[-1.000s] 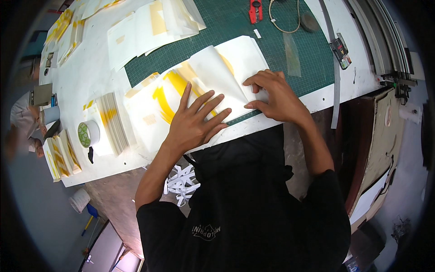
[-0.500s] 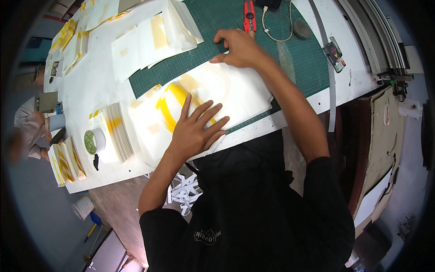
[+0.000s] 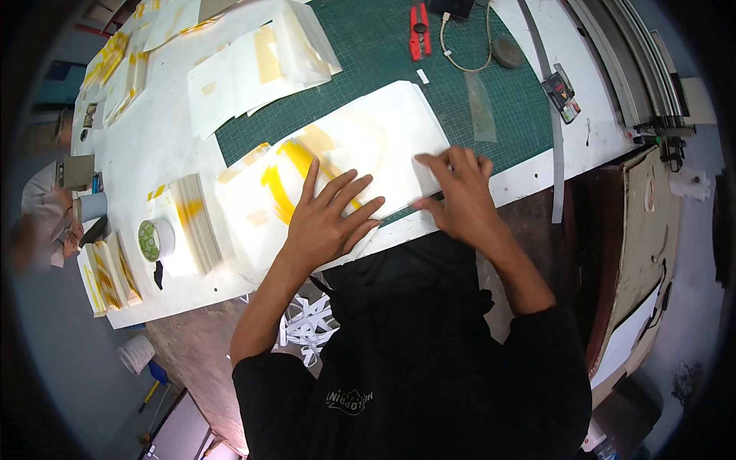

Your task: The person repeatedly folds white paper sheets that have yellow markings on them. They align the sheets on a green cutting mat and press down on the folds to create creases. The person handles the paper one sheet at a time, folding and stacking them on the table.

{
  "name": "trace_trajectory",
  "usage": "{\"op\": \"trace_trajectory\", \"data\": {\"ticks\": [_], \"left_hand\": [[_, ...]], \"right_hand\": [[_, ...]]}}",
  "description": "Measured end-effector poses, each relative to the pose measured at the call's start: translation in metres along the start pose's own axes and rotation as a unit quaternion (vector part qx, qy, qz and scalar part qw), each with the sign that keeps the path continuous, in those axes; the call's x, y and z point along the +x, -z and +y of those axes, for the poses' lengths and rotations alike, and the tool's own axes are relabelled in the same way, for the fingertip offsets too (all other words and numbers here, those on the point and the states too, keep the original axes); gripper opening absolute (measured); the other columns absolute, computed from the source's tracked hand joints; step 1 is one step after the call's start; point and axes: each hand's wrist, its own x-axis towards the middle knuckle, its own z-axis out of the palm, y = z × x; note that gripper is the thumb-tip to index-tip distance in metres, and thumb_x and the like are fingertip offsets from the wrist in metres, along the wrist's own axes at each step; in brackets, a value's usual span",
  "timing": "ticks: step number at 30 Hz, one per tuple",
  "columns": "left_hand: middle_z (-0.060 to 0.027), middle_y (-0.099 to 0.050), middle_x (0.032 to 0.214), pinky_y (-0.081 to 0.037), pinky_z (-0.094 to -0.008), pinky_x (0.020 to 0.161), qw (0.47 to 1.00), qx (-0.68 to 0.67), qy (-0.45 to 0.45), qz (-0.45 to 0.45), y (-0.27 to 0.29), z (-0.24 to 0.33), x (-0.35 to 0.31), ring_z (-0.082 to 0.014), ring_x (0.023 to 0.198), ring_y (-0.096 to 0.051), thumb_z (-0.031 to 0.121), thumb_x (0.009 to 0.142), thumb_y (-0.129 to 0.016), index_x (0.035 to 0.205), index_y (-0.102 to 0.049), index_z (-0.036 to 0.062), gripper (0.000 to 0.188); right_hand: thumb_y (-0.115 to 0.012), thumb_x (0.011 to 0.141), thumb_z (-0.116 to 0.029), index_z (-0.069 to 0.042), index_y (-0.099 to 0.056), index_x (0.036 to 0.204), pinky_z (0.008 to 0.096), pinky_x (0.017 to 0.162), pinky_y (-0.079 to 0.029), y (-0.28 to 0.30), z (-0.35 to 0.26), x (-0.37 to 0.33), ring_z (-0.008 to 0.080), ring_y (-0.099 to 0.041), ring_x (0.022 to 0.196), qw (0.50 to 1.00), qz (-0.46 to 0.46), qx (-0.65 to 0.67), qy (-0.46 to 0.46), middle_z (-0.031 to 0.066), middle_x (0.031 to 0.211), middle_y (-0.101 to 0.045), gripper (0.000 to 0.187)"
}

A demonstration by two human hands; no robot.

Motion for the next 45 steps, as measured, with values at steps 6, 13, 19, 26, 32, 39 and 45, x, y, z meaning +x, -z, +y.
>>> {"op": "trace_trajectory", "data": {"ticks": [6,13,19,26,32,39,45], "left_hand": [[-0.0033,-0.066,0.143,-0.021,-0.0690,0.129,1.000,0.005,-0.007,-0.003,0.000,-0.001,-0.002,-0.0274,0.138,-0.058,0.041,0.096,-0.076,0.129,-0.077,0.0264,0.036],[-0.0127,-0.062,0.149,-0.020,-0.0703,0.127,0.998,-0.015,0.005,0.054,-0.002,-0.005,-0.011,-0.0345,0.142,-0.056,0.045,0.092,-0.079,0.133,-0.073,0.0173,0.049],[-0.0250,-0.058,0.149,-0.008,-0.0726,0.128,0.951,-0.011,-0.011,0.310,-0.025,-0.018,-0.038,-0.0461,0.148,-0.045,0.065,0.097,-0.061,0.131,-0.068,0.0143,0.062],[-0.0071,-0.078,0.118,-0.010,-0.0703,0.128,0.963,0.000,0.023,0.270,-0.004,-0.009,-0.034,-0.0367,0.131,-0.064,0.066,0.106,-0.043,0.099,-0.079,0.0118,0.066],[-0.0025,-0.079,0.099,-0.029,-0.0636,0.123,0.973,-0.028,0.018,0.227,0.002,-0.010,-0.026,-0.0297,0.107,-0.074,0.041,0.084,-0.083,0.086,-0.079,0.0103,0.031],[-0.0010,-0.076,0.093,-0.033,-0.0593,0.122,0.971,-0.005,0.029,0.239,-0.003,-0.007,-0.017,-0.0249,0.103,-0.073,0.021,0.074,-0.087,0.078,-0.076,0.0122,0.015],[-0.0013,-0.075,0.093,-0.033,-0.0577,0.122,0.971,-0.007,0.037,0.235,-0.002,-0.006,-0.015,-0.0247,0.103,-0.073,0.018,0.075,-0.087,0.081,-0.077,0.0118,0.013]], "right_hand": [[-0.086,0.090,-0.034,-0.002,-0.070,0.116,0.0549,0.096,-0.033,-0.015,-0.030,-0.016,0.0334,-0.052,0.114,0.989,0.099,0.073,-0.083,0.0156,0.116,-0.059,0.045],[-0.081,0.089,-0.016,-0.005,-0.067,0.101,0.0519,0.091,-0.037,-0.045,-0.066,-0.007,0.0366,-0.057,0.103,0.961,0.171,0.185,-0.115,0.0161,0.106,-0.061,0.021],[-0.074,0.081,-0.003,-0.003,-0.066,0.098,0.0598,0.109,-0.041,-0.051,-0.101,-0.016,0.0382,-0.062,0.130,0.950,0.209,0.221,0.072,0.0177,0.131,-0.067,0.018],[-0.076,0.090,-0.015,-0.003,-0.074,0.094,0.0709,0.118,-0.031,-0.054,-0.107,-0.031,0.0350,-0.046,0.153,0.965,0.088,0.173,0.177,0.0156,0.141,-0.065,0.013],[-0.078,0.092,-0.020,0.001,-0.072,0.115,0.0619,0.112,-0.038,-0.058,-0.058,-0.028,0.0338,-0.058,0.133,0.956,0.221,0.171,0.095,0.0184,0.133,-0.066,0.032],[-0.079,0.095,-0.025,0.006,-0.068,0.125,0.0581,0.100,-0.037,-0.046,-0.025,-0.013,0.0395,-0.053,0.125,0.958,0.248,-0.100,-0.103,0.0263,0.134,-0.059,0.044],[-0.078,0.095,-0.020,0.001,-0.070,0.128,0.0593,0.100,-0.037,-0.047,-0.034,-0.012,0.0384,-0.054,0.126,0.956,0.262,-0.098,-0.089,0.0248,0.134,-0.059,0.040]]}}
